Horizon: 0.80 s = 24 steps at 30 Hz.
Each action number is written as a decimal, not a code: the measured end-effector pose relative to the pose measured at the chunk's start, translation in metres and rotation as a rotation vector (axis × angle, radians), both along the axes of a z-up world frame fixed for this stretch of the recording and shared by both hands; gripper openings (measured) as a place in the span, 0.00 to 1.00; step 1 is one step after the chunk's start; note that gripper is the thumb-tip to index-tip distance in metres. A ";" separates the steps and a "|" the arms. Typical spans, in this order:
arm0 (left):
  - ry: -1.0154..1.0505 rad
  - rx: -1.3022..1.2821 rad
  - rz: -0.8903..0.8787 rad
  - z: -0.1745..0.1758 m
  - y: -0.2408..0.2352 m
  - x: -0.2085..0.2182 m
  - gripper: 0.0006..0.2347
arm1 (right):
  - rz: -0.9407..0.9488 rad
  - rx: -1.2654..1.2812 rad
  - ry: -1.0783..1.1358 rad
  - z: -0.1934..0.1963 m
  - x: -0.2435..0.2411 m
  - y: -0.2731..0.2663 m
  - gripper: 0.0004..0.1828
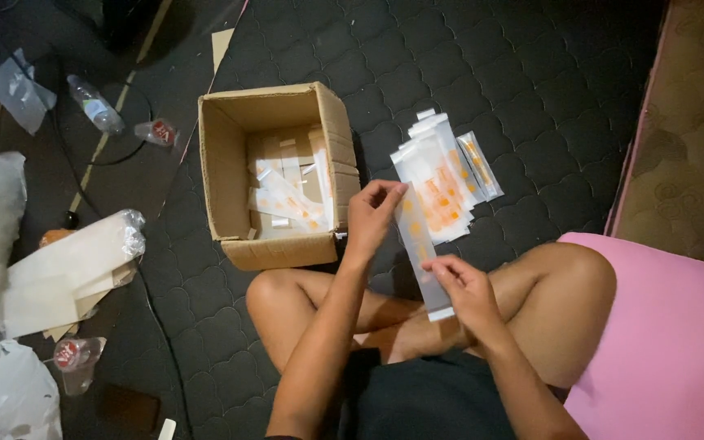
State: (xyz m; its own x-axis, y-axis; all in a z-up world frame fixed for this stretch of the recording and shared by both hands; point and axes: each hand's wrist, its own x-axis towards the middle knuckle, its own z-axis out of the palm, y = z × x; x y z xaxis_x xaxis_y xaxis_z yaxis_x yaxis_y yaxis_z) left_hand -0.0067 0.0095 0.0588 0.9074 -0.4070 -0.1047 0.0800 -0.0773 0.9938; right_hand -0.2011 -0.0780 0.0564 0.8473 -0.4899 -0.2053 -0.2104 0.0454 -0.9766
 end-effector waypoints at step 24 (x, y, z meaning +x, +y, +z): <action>-0.043 0.026 -0.030 -0.008 0.005 0.009 0.06 | 0.129 0.009 0.287 -0.021 -0.039 0.007 0.17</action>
